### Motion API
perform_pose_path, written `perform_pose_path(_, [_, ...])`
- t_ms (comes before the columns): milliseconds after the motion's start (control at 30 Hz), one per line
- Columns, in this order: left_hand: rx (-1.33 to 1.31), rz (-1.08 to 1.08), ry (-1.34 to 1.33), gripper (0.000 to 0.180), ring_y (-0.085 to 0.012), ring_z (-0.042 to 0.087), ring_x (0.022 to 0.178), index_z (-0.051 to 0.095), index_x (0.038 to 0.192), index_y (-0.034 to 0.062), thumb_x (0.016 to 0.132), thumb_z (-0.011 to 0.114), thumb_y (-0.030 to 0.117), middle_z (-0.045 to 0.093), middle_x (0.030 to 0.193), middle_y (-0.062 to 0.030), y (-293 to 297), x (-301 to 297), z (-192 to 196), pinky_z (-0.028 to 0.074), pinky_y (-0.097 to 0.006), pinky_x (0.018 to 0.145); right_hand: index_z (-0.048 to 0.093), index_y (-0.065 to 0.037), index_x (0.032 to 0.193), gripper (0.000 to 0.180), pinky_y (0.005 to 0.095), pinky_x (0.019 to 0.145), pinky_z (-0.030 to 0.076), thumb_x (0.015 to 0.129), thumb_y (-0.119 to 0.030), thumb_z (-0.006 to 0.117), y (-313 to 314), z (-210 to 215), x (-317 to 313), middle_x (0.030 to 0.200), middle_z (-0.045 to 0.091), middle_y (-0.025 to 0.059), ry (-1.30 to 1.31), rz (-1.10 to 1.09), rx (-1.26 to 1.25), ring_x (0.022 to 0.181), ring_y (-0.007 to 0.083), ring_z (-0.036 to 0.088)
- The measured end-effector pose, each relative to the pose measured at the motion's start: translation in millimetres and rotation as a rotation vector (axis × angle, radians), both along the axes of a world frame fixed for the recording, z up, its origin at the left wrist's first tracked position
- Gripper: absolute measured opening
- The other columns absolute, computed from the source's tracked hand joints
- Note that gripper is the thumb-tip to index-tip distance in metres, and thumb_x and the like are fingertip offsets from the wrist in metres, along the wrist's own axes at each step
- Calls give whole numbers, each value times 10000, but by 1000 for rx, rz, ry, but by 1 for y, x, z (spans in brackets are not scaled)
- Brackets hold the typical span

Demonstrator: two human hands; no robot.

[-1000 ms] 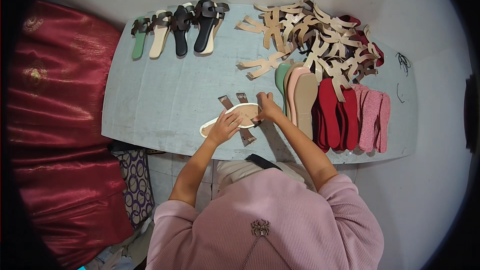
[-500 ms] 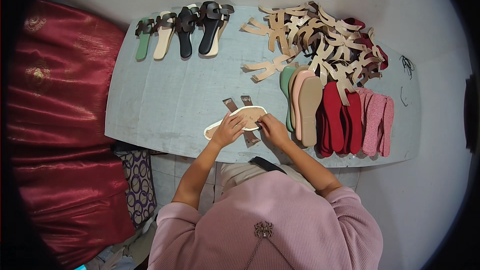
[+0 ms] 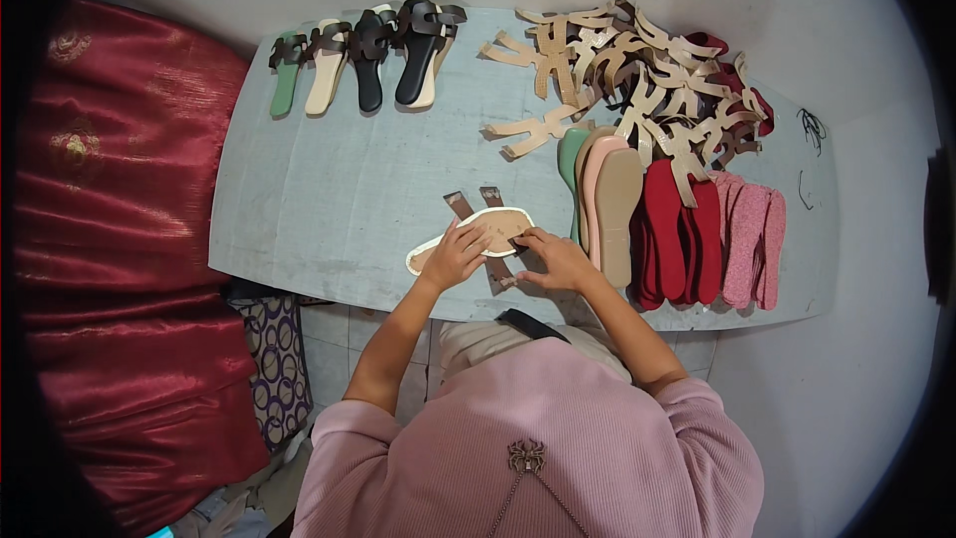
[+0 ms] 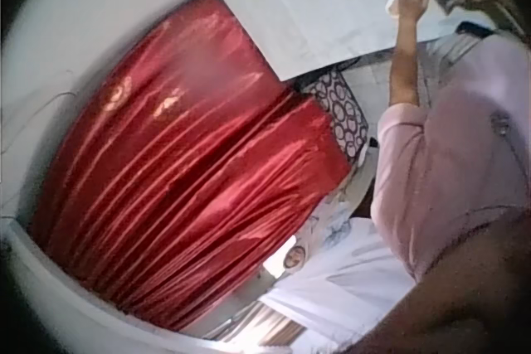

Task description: The person assembles sandal components by hand, joining shoe soles and shoe straps on a workbench.

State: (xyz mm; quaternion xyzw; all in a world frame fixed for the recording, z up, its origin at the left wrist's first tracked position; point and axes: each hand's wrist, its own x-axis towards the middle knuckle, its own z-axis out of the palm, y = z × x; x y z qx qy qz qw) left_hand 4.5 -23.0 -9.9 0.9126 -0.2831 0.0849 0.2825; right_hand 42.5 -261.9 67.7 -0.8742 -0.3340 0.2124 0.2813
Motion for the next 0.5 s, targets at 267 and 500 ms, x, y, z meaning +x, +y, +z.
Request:
perform_pose_path(267, [-4,3,4,346,-257,425,1095,563,1045,90,718,626,182,478,1177,-77,0,0,1,276,-497,976,498,-97,1109,602,390,704,459,646,-444,664,-1,-4,6,1113,478,42,15,27,-28,927,256,545])
perform_pose_path(500, [-10,10,17,360,-264,431,1084,572,1035,95,691,644,169,494,1148,-80,0,-2,5,289,-498,971,534,-64,949,478,366,648,468,680,-445,641,13,-10,-2,939,554,59,-51,-150,67,790,260,580])
